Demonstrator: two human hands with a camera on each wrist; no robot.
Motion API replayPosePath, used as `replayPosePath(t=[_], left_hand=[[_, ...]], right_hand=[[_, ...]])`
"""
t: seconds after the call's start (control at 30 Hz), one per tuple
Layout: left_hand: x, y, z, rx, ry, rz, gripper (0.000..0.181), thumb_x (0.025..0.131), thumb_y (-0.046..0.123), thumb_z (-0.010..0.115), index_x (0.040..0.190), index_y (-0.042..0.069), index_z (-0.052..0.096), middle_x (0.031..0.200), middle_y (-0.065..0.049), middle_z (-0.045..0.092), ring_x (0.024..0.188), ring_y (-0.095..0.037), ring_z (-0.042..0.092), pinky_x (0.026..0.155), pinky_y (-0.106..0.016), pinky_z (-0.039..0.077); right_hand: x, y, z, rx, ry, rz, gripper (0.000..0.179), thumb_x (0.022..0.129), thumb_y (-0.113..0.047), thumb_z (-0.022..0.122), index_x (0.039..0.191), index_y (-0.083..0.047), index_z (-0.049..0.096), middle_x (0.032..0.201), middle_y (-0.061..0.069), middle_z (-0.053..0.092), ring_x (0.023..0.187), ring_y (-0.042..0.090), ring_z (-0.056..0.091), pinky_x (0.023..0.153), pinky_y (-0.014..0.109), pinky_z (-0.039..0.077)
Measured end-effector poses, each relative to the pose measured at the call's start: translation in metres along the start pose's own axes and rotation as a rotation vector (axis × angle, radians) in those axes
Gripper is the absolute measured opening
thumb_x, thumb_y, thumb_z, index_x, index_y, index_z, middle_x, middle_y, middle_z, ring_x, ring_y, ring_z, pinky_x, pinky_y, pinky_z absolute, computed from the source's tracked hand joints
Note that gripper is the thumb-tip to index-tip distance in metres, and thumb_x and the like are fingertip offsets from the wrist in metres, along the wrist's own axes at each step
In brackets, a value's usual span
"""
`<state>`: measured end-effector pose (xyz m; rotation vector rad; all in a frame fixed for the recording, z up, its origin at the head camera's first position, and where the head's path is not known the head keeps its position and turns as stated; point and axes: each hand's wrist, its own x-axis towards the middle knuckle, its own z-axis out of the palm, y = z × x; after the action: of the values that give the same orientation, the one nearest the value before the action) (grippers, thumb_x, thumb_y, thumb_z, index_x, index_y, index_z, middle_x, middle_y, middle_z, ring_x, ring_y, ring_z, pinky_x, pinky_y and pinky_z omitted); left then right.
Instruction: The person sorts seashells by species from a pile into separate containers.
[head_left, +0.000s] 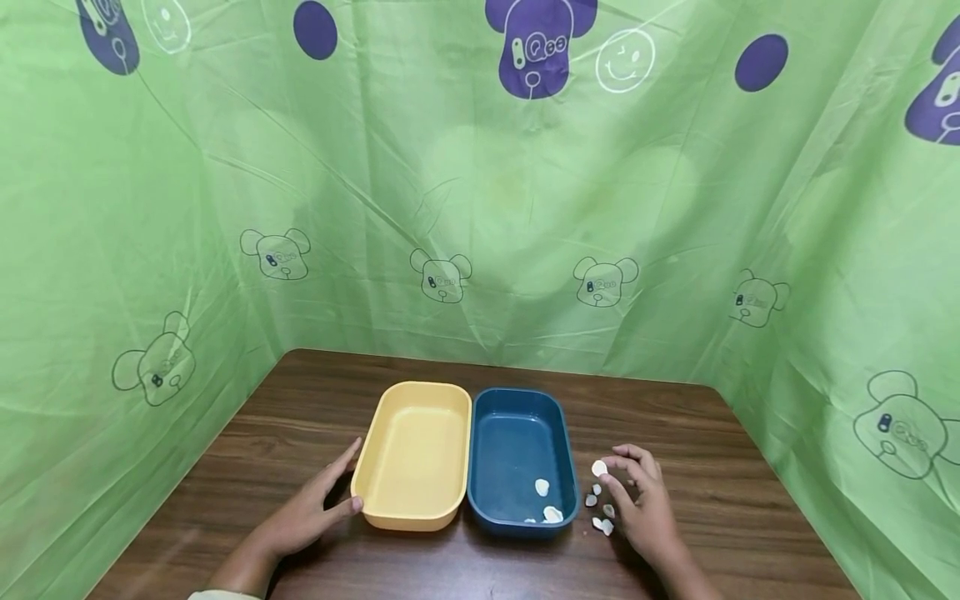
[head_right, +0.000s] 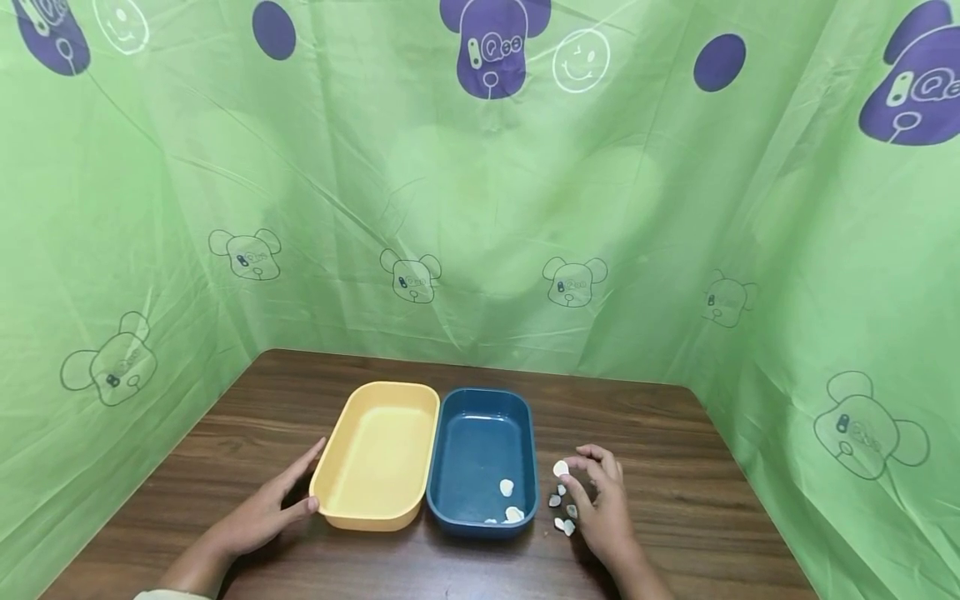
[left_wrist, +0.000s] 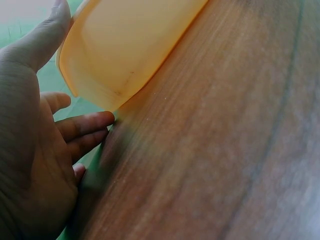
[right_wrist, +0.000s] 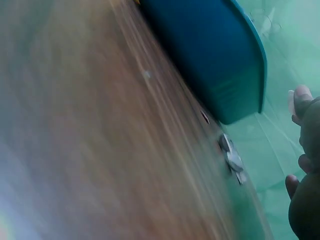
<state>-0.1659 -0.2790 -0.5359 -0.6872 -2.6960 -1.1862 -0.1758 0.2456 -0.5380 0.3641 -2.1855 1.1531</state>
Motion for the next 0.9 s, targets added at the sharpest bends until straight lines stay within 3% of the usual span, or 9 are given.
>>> replayPosePath(t=[0.33, 0.67, 0.9], left_hand=[[-0.001, 0.000, 0.000, -0.024, 0.008, 0.015, 0.092, 0.102, 0.020, 0.077, 0.176, 0.014, 0.023, 0.168, -0.023, 0.050, 0.151, -0.031, 0.052, 0.118, -0.019, 0.036], [-0.001, -0.001, 0.000, -0.070, 0.007, 0.027, 0.093, 0.102, 0.018, 0.076, 0.176, 0.015, 0.021, 0.169, -0.024, 0.047, 0.154, -0.015, 0.045, 0.118, -0.011, 0.029], [0.000, -0.001, 0.000, -0.066, 0.012, 0.031, 0.093, 0.102, 0.018, 0.077, 0.176, 0.016, 0.021, 0.166, -0.022, 0.053, 0.155, -0.014, 0.044, 0.119, -0.012, 0.028]], right_hand=[[-0.003, -0.018, 0.013, 0.086, 0.006, -0.072, 0.034, 0.085, 0.017, 0.080, 0.109, -0.006, 0.080, 0.126, 0.012, 0.065, 0.125, 0.014, 0.051, 0.107, 0.009, 0.033], [-0.005, -0.023, 0.022, 0.125, -0.028, -0.183, 0.040, 0.083, 0.021, 0.078, 0.114, -0.004, 0.079, 0.126, 0.018, 0.064, 0.126, 0.018, 0.050, 0.105, 0.013, 0.034], [-0.007, -0.028, 0.024, 0.118, -0.053, -0.156, 0.040, 0.084, 0.017, 0.080, 0.115, -0.008, 0.080, 0.126, 0.023, 0.065, 0.127, 0.020, 0.050, 0.109, 0.012, 0.032]])
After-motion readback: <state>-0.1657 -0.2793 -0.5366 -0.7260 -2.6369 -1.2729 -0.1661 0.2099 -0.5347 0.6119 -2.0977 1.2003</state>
